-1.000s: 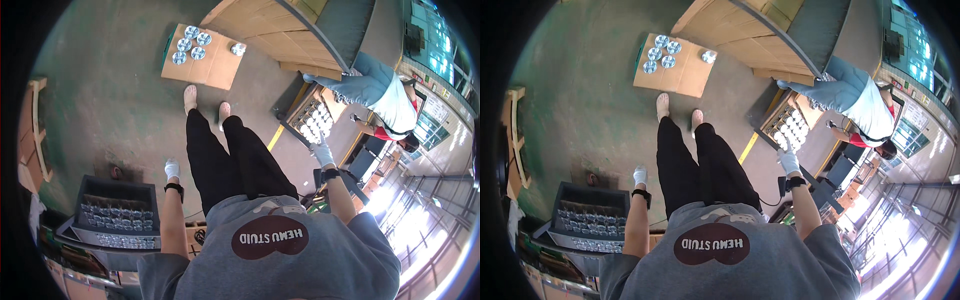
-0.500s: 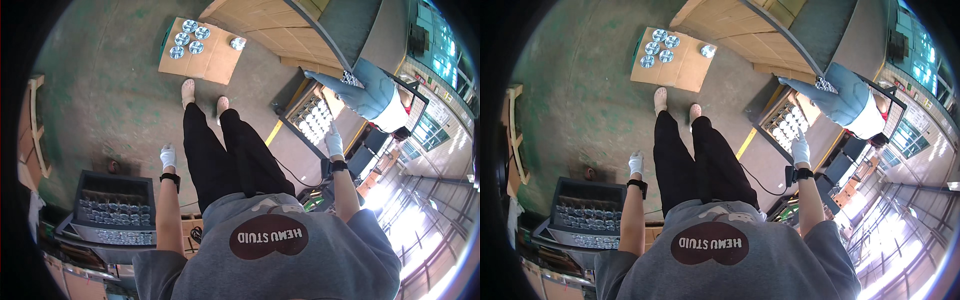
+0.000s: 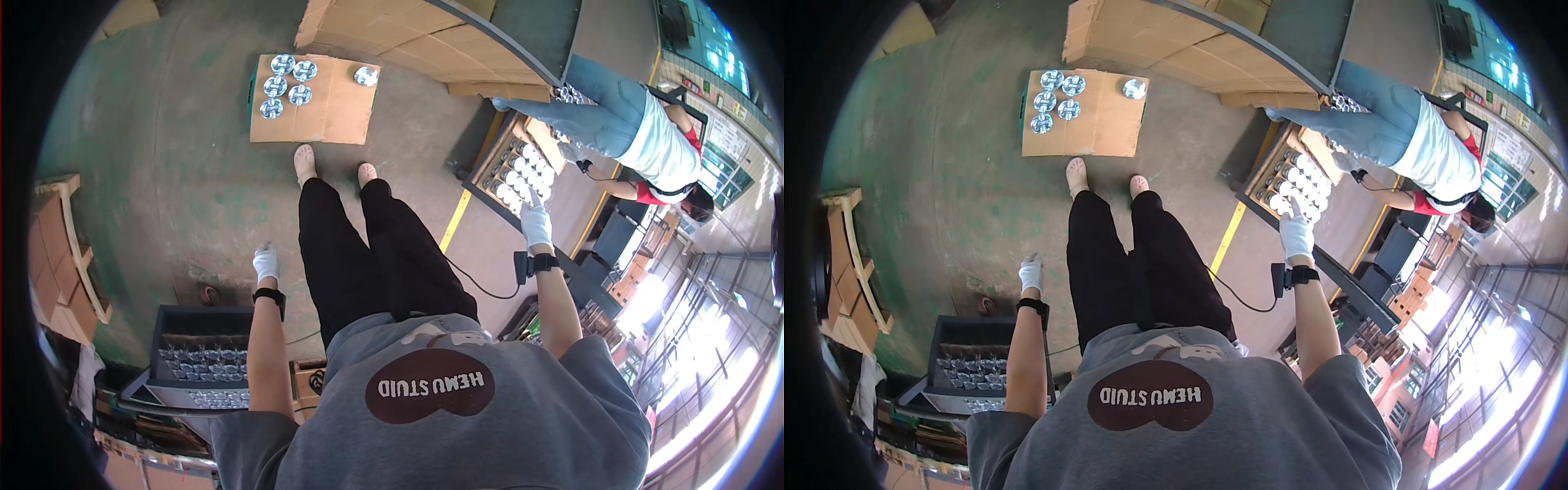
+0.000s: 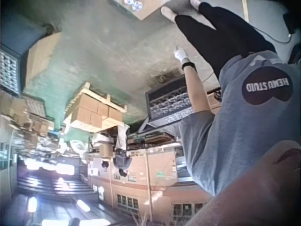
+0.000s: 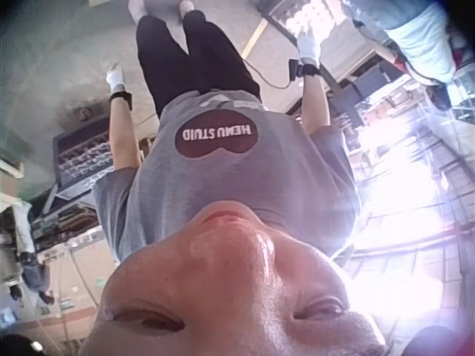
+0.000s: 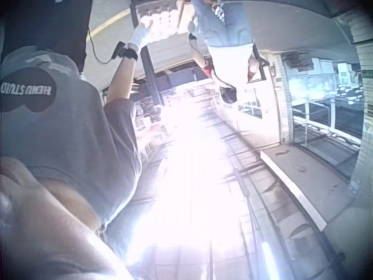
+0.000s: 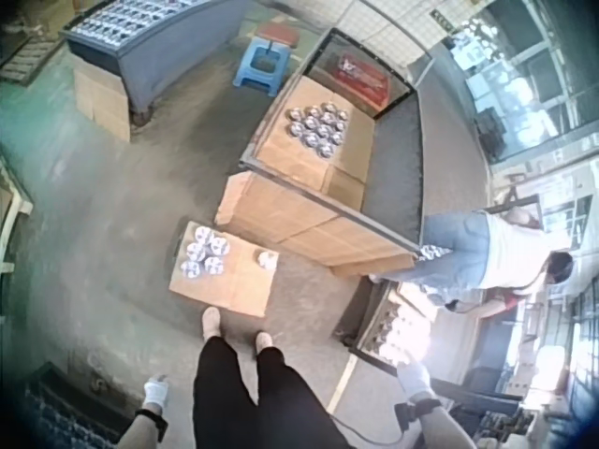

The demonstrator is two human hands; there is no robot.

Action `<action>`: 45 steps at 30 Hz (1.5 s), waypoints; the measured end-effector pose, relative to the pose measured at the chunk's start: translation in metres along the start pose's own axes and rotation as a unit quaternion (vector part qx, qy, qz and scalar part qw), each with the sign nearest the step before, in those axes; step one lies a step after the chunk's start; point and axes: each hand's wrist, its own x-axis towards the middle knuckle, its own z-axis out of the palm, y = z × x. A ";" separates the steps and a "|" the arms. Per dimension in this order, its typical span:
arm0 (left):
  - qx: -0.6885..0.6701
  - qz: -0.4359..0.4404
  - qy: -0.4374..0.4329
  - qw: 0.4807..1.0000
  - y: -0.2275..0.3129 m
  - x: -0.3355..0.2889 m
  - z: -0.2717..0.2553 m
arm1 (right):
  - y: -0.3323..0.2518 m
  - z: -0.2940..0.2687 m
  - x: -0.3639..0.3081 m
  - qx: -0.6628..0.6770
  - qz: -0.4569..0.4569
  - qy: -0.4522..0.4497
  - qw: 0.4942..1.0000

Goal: Inspecting and organizing engine pistons on a fabrication floor.

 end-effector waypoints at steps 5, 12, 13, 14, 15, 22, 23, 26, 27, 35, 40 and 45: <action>0.010 -0.018 0.031 0.999 0.005 -0.011 0.006 | 0.018 0.000 0.034 0.039 0.003 -0.012 0.999; -0.032 -0.079 0.054 0.995 -0.005 -0.081 0.094 | 0.065 0.038 0.161 -0.108 -0.045 0.024 0.993; -0.020 -0.071 0.066 0.995 -0.015 -0.090 0.112 | 0.064 0.043 0.181 -0.123 -0.037 0.024 0.991; -0.023 -0.082 0.059 0.995 -0.024 -0.100 0.134 | 0.063 0.049 0.201 -0.139 -0.027 0.025 0.990; -0.038 -0.103 0.049 0.993 -0.048 -0.119 0.152 | 0.053 0.056 0.215 -0.150 -0.032 0.012 0.988; 0.002 -0.176 -0.095 0.980 -0.106 -0.192 0.251 | 0.094 0.096 0.318 -0.228 -0.008 -0.012 0.974; 0.031 -0.210 -0.110 0.971 -0.105 -0.190 0.251 | 0.092 0.099 0.324 -0.226 -0.012 0.009 0.974; -0.015 -0.228 -0.105 0.968 -0.104 -0.187 0.245 | 0.066 0.102 0.340 -0.241 -0.021 0.032 0.970; -0.022 -0.200 -0.087 0.976 -0.105 -0.189 0.243 | 0.057 0.099 0.342 -0.260 -0.020 0.045 0.964; -0.003 -0.199 -0.078 0.977 -0.129 -0.174 0.230 | 0.041 0.095 0.368 -0.210 -0.016 0.020 0.977; 0.042 -0.206 -0.101 0.972 -0.109 -0.164 0.232 | 0.082 0.081 0.391 -0.191 -0.076 0.012 0.979; 0.112 -0.214 -0.098 0.965 -0.083 -0.161 0.213 | 0.093 0.093 0.363 -0.120 -0.120 0.051 0.984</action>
